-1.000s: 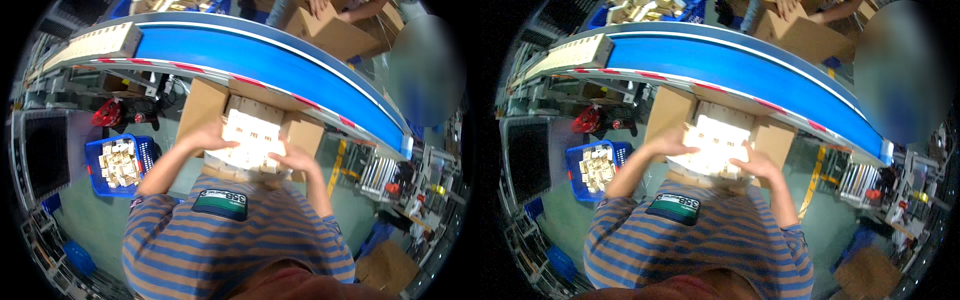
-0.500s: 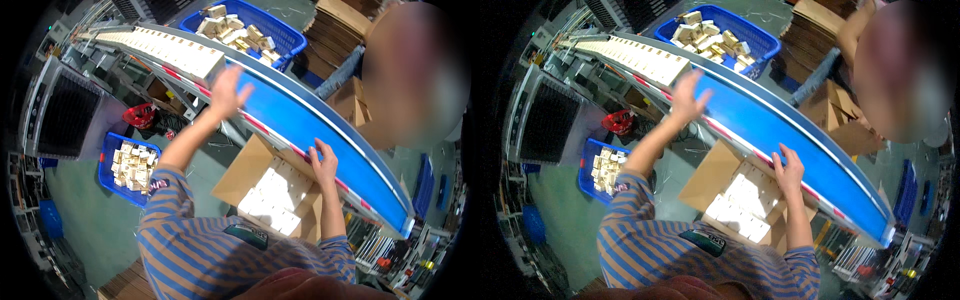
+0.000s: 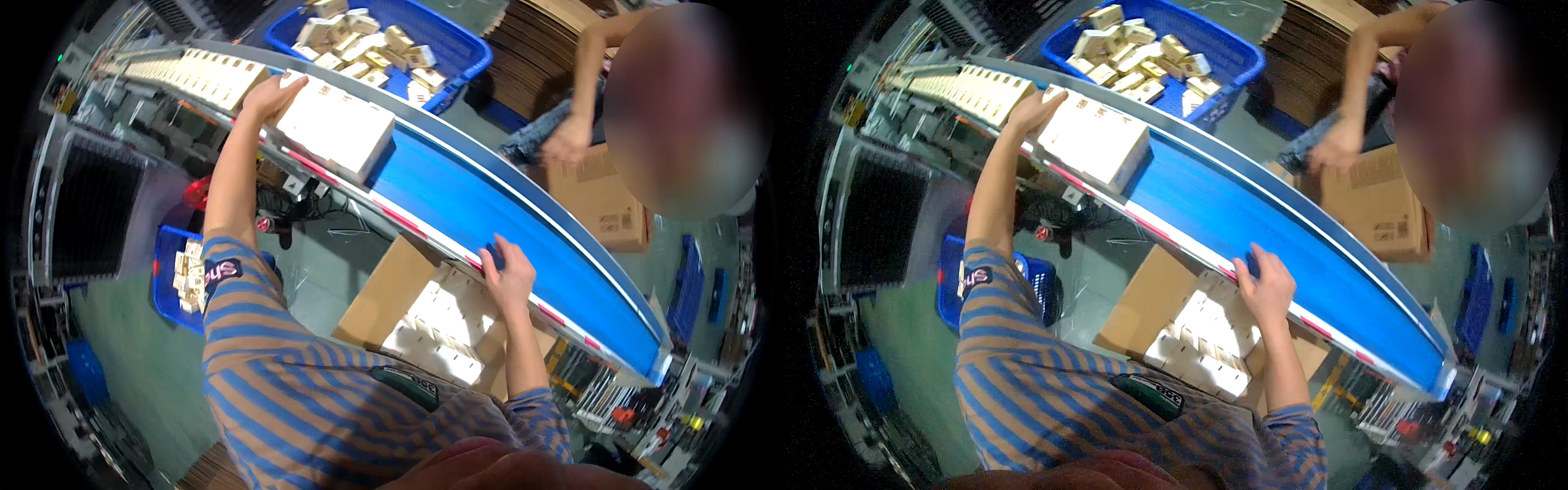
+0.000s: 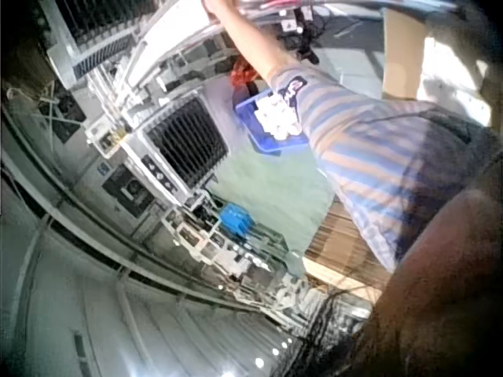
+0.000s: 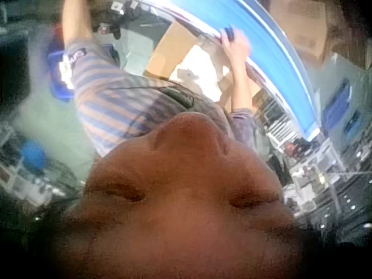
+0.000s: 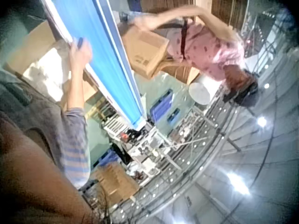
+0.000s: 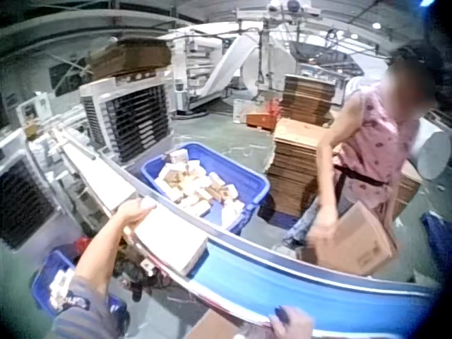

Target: The person assembles cardboard boxes by hand and fills them with rows of smaller white boxes from a conveyor belt.

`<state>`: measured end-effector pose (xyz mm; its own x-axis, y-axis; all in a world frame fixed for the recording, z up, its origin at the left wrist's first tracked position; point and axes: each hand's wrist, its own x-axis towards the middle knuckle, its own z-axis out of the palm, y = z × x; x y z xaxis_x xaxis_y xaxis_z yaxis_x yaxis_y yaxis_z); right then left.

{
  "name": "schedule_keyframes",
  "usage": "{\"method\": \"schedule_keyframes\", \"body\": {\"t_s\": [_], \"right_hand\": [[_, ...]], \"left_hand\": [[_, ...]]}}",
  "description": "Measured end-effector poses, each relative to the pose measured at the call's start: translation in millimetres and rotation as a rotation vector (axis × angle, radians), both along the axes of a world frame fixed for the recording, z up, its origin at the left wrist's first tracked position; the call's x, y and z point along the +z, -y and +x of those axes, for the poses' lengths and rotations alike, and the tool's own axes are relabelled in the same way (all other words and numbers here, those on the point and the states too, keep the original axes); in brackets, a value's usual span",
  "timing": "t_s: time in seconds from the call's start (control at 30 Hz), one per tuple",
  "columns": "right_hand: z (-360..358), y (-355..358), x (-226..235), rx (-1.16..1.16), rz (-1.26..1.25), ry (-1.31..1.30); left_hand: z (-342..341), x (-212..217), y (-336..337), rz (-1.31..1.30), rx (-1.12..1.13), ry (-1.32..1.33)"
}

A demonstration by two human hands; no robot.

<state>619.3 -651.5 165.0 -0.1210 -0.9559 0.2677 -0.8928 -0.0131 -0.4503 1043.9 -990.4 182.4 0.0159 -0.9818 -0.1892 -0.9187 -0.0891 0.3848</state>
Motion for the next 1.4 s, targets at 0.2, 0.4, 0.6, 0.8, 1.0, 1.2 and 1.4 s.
{"method": "schedule_keyframes", "body": {"t_s": [0.2, 0.4, 0.6, 0.8, 1.0, 1.2, 1.4], "right_hand": [[-34, 37, -44, -0.171, 0.029, 0.866], [-76, -11, 11, -0.234, -0.039, 1.073], [-50, -128, 83, -0.331, -0.162, 0.833], [-31, -207, -56, -0.216, 0.436, 0.598], [-26, -133, -67, -0.02, 1.058, -0.027], [-27, -104, -22, 0.107, 0.534, 0.219], [-14, -9, 28, 0.02, -0.02, 0.244]], "left_hand": [[-190, 16, -132, 0.319, -0.481, -0.564], [-254, 3, -215, 0.269, -0.43, -1.021], [-245, 32, -325, -0.047, -0.389, -0.897], [-226, -59, -402, 0.392, -0.641, -0.114], [-280, -107, -377, 0.513, -0.941, 0.281], [-240, -61, -337, -0.277, -0.737, -0.247], [-91, 19, -102, -1.0, -0.161, -0.094]]}}
